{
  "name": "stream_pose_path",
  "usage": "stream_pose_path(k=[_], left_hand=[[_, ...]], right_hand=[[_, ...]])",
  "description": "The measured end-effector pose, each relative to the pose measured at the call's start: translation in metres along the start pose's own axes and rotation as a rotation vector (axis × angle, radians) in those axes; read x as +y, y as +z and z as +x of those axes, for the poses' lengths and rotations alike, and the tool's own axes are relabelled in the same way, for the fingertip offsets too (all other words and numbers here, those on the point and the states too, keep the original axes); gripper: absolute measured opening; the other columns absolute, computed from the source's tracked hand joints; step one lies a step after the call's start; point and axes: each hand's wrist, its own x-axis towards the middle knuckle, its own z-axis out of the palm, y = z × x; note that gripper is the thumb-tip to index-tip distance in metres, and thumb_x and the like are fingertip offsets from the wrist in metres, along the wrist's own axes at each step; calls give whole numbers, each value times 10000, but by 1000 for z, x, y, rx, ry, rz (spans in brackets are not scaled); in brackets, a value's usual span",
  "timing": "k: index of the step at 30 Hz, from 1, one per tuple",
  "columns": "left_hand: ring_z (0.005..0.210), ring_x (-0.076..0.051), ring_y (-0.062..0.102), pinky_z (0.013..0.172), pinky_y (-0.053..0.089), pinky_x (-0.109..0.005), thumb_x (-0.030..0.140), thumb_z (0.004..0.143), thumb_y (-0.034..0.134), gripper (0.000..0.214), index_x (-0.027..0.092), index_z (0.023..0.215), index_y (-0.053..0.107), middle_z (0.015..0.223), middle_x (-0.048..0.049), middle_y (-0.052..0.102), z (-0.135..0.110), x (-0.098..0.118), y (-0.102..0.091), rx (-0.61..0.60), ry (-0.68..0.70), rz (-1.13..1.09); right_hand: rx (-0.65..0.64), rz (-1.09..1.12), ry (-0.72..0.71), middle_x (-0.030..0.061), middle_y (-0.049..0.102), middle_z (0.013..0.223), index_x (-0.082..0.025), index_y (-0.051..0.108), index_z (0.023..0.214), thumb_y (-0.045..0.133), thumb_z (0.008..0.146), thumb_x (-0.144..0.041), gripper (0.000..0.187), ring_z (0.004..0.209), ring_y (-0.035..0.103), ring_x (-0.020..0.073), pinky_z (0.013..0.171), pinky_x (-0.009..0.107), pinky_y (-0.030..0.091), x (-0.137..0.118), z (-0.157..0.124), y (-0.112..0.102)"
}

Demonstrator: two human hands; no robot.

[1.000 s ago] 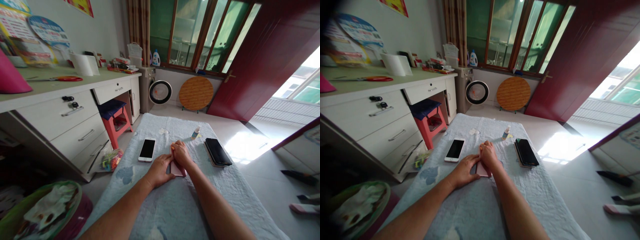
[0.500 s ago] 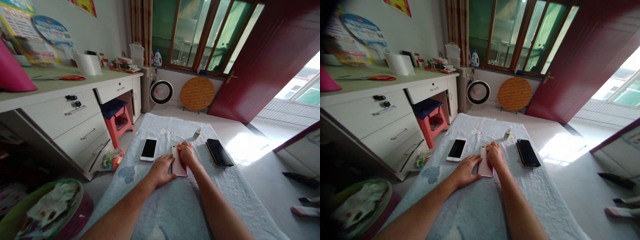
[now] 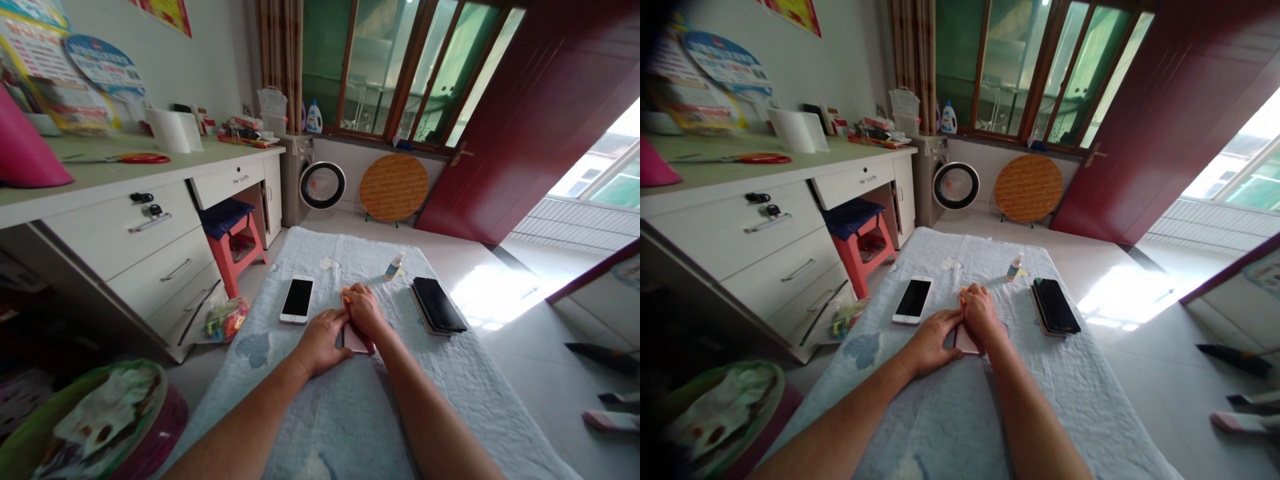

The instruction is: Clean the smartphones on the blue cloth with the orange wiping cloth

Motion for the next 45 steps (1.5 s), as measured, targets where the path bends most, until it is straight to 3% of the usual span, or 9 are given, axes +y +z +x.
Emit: stream_pose_path(k=[12,22,28,33,40,45], left_hand=[[1259,-307,487,1098,344,-430,377,669,761,660,163,1262,569,1367,-133,538,0,-5,3,-47,-42,75],[1294,-312,456,1122,299,-453,358,673,762,755,187,1351,477,1400,-124,511,-2,-2,0,-56,-22,-5],[1236,-333,504,1054,378,-449,303,624,782,710,197,1273,514,1306,-132,575,-2,-3,3,-24,-98,-28],[1231,-321,511,1056,380,-422,334,645,774,662,191,1243,529,1306,-141,573,-1,-5,4,-21,-76,-28],[1272,-316,483,1091,355,-437,319,643,775,621,194,1213,562,1366,-137,541,-1,-5,4,-25,-63,5],[1269,-306,492,1091,360,-442,289,633,786,596,173,1182,586,1365,-149,544,0,-6,5,-18,-56,20]], right_hand=[[14,20,181,70,588,860,-172,721,843,427,865,-85,308,854,518,167,798,253,335,15,-7,-12],[-205,211,40,44,595,844,-170,727,827,456,797,-65,293,800,547,136,734,230,367,-10,-38,-41],[-329,229,7,20,588,826,-186,720,763,490,750,-74,256,734,547,115,699,225,361,-17,-55,-54],[-370,305,-36,13,621,816,-219,749,785,514,748,-96,268,771,571,125,726,223,375,-15,-64,-61],[-283,406,36,20,653,801,-211,765,765,520,681,-66,297,736,582,124,700,223,391,-10,-72,-54],[-90,358,77,26,615,779,-186,721,734,485,742,-88,255,710,566,124,672,223,393,1,-75,-42]])
